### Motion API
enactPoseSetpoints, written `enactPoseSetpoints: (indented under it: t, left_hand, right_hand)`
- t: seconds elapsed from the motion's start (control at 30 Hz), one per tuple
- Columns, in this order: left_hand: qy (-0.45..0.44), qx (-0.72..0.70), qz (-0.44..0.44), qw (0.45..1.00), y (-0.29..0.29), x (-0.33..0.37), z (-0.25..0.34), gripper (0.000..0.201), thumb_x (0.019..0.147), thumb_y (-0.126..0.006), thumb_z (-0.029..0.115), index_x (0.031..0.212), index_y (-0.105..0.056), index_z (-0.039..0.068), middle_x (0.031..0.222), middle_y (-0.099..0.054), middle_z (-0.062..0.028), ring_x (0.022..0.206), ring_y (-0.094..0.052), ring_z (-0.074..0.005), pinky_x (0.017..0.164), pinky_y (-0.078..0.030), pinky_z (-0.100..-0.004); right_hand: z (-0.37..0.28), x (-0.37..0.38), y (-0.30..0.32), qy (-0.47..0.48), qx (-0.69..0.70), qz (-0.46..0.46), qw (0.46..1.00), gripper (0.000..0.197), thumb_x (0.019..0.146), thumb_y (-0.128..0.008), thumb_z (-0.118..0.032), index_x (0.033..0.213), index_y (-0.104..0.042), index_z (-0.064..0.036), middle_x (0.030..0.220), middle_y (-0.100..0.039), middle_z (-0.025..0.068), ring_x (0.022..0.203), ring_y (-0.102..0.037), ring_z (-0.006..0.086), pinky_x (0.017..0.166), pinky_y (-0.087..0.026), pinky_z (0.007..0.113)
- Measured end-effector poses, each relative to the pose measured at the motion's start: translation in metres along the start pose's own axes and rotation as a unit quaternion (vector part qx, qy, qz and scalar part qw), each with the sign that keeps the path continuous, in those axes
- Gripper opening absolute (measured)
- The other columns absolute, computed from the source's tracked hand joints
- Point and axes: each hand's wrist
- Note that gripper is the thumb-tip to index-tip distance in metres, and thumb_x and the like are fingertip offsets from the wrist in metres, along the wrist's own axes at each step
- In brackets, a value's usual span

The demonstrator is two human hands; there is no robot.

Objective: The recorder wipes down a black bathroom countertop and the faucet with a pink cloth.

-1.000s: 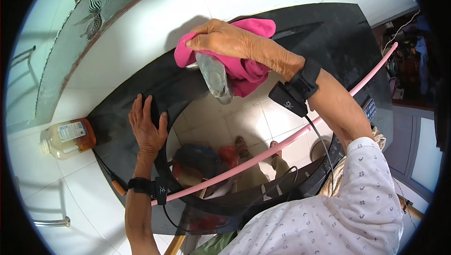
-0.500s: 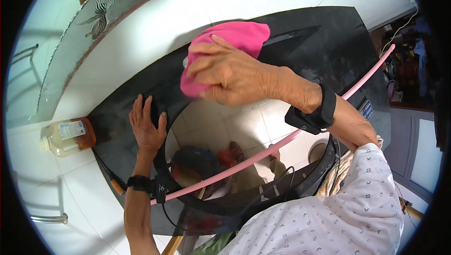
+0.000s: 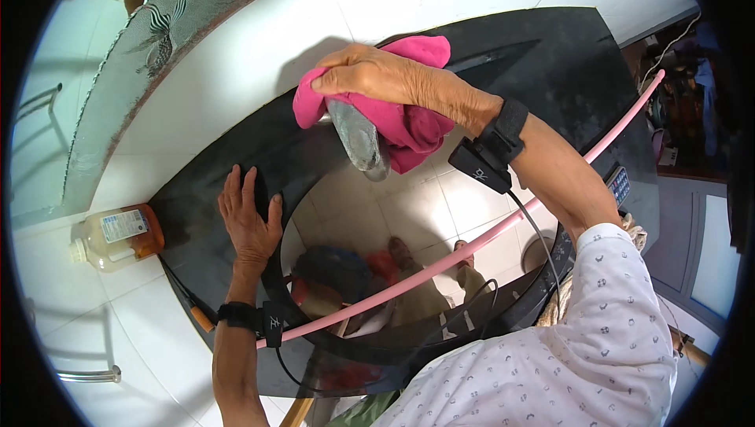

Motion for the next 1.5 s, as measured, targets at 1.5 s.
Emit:
enactPoseSetpoints:
  t: [1.5]
  left_hand:
    - [-0.001, 0.023, -0.014, 1.0, -0.004, 0.003, 0.001, 0.05, 0.084, -0.055, 0.028, 0.127, -0.046, 0.004, 0.135, -0.04, -0.019, 0.124, -0.037, -0.0359, 0.103, -0.026, -0.0466]
  right_hand:
    - [0.061, -0.043, 0.013, 0.09, -0.429, 0.089, 0.895, 0.042, 0.09, -0.044, -0.019, 0.126, -0.046, 0.0019, 0.134, -0.045, 0.0134, 0.128, -0.038, 0.028, 0.108, -0.029, 0.039]
Point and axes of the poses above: each hand's wrist, its own x-axis towards the middle knuckle, its own y-axis out of the back of the hand, z = x × y
